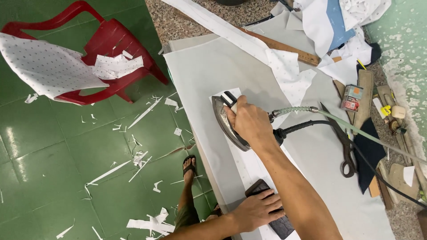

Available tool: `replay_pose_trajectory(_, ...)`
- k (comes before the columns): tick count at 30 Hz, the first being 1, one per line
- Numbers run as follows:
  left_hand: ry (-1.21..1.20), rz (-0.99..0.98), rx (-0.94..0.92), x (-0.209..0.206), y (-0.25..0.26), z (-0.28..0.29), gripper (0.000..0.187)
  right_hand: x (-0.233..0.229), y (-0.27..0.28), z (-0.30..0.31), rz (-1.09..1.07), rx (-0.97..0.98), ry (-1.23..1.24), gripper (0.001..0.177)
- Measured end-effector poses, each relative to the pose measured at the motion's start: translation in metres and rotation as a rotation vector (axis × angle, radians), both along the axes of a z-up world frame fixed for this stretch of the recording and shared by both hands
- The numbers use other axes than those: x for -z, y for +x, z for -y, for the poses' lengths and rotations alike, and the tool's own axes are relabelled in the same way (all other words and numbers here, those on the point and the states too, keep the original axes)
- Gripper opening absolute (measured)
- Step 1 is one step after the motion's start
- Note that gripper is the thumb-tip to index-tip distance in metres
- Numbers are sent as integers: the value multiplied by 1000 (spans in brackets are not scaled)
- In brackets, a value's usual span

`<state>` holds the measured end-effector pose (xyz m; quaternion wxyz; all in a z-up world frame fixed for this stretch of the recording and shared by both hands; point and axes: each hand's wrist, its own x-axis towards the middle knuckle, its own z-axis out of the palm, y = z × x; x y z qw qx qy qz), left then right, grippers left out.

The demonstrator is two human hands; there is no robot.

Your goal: The person irons a piece of white patterned fabric on a work table using a steam iron and a black pressing block. They smooth the fabric with their hands and the block while applying heat. After ironing, they use scissors to trim the edges of the fabric.

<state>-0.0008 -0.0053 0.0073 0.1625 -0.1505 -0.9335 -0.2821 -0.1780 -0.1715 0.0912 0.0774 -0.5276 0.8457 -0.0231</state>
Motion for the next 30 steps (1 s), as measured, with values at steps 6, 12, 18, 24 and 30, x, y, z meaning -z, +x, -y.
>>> replay_pose_trajectory(6, -139, 5, -175, -14, -10, 29, 46, -10, -2, 1, 94, -14, 32, 54)
replay_pose_trajectory(12, -215, 319, -250, 11, 0, 70, 53, -10, -2, 6, 87, -44, 43, 56)
replay_pose_trajectory(18, -156, 198, -329, -10, 7, 85, 66, -5, -4, 9, 38, -60, 77, 56)
replay_pose_trajectory(24, -193, 219, -330, -11, 8, 86, 64, -11, -5, 17, 109, -53, 117, 56)
replay_pose_trajectory(30, -151, 192, -346, -17, 8, 88, 63, -9, -6, 17, 93, -71, 104, 56)
